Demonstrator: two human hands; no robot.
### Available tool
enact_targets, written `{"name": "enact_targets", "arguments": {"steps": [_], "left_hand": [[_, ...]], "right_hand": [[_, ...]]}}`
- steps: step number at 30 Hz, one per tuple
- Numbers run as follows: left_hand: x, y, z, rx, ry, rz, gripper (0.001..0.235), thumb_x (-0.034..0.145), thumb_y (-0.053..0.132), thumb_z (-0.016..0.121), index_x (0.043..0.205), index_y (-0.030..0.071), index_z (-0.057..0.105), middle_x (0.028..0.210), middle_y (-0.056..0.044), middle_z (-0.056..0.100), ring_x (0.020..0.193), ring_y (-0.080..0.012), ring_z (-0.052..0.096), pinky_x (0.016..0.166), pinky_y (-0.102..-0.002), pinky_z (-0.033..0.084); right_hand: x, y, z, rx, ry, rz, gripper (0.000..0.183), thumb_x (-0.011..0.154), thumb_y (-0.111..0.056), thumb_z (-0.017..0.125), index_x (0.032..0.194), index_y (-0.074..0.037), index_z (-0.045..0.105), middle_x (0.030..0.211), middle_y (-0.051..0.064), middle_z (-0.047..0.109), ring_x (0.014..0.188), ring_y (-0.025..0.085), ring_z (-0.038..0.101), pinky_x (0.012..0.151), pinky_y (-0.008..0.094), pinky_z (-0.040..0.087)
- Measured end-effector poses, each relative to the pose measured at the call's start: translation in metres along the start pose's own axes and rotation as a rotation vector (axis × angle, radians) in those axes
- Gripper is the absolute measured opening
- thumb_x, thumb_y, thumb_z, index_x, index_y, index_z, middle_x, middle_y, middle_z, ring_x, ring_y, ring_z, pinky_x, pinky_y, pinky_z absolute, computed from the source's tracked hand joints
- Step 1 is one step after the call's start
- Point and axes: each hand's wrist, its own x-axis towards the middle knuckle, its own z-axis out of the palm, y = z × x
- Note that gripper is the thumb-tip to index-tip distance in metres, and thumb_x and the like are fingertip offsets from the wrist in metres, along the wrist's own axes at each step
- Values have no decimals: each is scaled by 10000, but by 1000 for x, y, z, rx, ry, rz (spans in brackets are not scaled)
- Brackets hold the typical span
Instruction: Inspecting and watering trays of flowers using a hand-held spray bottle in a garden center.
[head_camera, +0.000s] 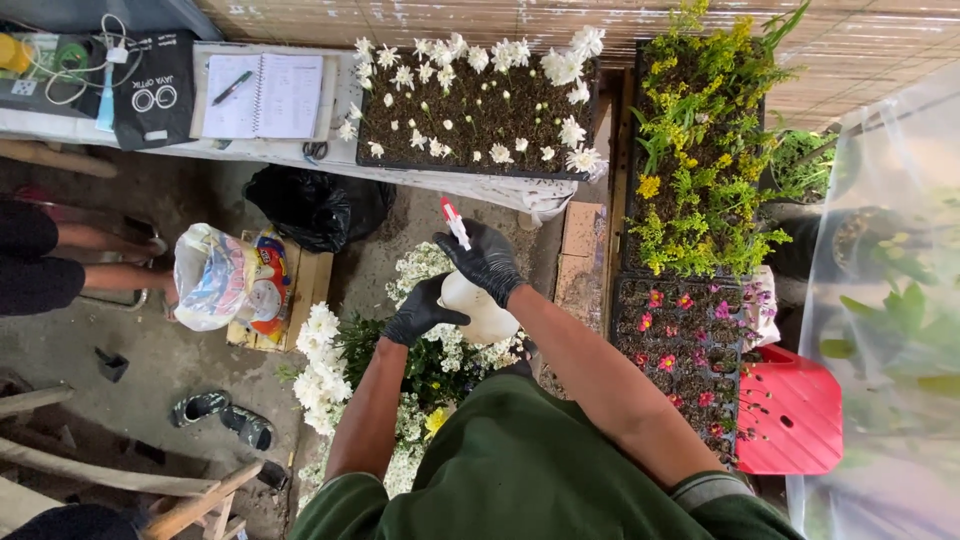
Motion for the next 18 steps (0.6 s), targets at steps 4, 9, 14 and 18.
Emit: {"name": "enact_targets", "arguments": {"steps": [4,9,14,18], "left_hand": [[2,0,-3,37,14,22,775,582,239,1030,1231,5,677,1155,-236,735,1163,-445,653,1017,-537,476],[5,6,-10,-35,-6,30,789,613,262,1026,1258,-20,670,1185,-266,719,1179,-492,627,1034,-570,452],[5,18,-12,-91,10,50,773,564,228,1040,1213,-13,695,1147,-255,735,1157,-465,652,1016,-546,463],[5,24,-15,-72,10,29,758,572,197,1036,1218,1,691,1157,-230,737,1173,-415,662,1025,-518,470]], "right_hand": [[6,1,3,38,-10,-69,341,851,-476,736,936,-152,670,871,135,751,979,391,714,839,469,566],[12,13,15,50,61,-67,297,871,-466,724,880,-175,663,819,119,739,937,374,716,792,436,570],[1,-9,-4,337,-5,-270,940,856,-164,822,1599,-225,250,1063,205,738,1064,417,707,905,487,552],[1,-12,-2,185,45,-207,872,885,-232,764,1594,-268,257,936,195,746,976,433,712,748,525,533]]}}
